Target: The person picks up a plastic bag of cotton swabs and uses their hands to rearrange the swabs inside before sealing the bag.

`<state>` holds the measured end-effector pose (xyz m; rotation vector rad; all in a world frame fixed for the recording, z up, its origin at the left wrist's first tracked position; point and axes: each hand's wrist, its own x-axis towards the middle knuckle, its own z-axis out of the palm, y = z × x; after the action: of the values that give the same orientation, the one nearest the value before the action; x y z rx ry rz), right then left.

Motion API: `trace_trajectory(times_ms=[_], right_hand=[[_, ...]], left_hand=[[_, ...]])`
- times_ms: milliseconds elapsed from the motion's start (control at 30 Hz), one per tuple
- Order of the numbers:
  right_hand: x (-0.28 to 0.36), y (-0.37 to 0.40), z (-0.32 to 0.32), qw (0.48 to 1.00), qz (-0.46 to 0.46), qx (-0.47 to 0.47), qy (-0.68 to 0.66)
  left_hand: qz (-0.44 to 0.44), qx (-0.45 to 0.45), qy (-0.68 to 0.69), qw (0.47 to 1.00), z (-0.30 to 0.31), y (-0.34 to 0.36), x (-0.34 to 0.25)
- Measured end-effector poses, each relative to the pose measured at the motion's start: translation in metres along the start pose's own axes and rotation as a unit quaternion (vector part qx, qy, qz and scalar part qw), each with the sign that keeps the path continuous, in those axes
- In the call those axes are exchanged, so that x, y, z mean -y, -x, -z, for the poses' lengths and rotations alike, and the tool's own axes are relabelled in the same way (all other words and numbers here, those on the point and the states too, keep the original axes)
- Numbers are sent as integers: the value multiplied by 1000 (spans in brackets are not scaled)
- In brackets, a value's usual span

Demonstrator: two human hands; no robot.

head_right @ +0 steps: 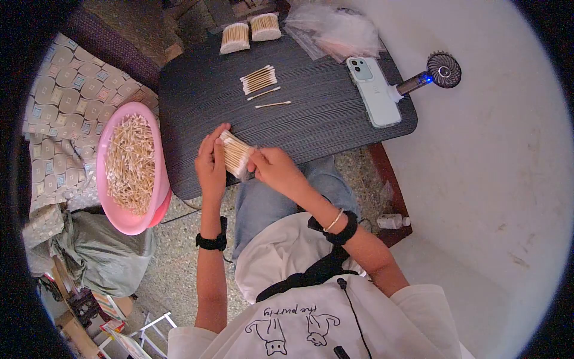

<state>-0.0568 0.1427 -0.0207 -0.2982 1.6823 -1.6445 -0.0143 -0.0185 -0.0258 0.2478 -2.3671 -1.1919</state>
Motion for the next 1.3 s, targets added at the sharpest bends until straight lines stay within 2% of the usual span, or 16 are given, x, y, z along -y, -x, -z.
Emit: trace_trajectory(times_ms=[200, 433, 533, 733, 833, 933, 1033, 1133, 1233, 1300], right_hand=[[10, 10, 8, 997, -30, 26, -63], [2, 4, 0, 994, -31, -25, -101], [-5, -3, -1, 998, 19, -53, -31], [-2, 0, 2, 986, 72, -85, 125], [-2, 4, 5, 987, 76, -86, 111], [0, 8, 2, 988, 74, -134, 32], [5, 7, 4, 987, 113, -114, -24], [0, -1, 12, 984, 166, -65, -18], [6, -1, 16, 988, 147, -41, 18], [10, -2, 17, 977, 200, -50, 46]], left_hand=[[-6, -6, -9, 1000, -2, 1, 0], [-16, -9, -12, 1000, 0, 1, -2], [22, 25, 5, 999, 5, 0, -5], [40, -9, 73, 996, 1, 0, 1], [72, -24, 122, 990, -5, 3, 9], [64, -24, 152, 986, -4, 4, 9], [0, 7, 104, 995, 3, 5, 1], [-2, -7, 156, 988, 3, 4, -5], [3, 29, 172, 985, 8, 1, -5], [46, 47, 222, 973, 8, 3, -6]])
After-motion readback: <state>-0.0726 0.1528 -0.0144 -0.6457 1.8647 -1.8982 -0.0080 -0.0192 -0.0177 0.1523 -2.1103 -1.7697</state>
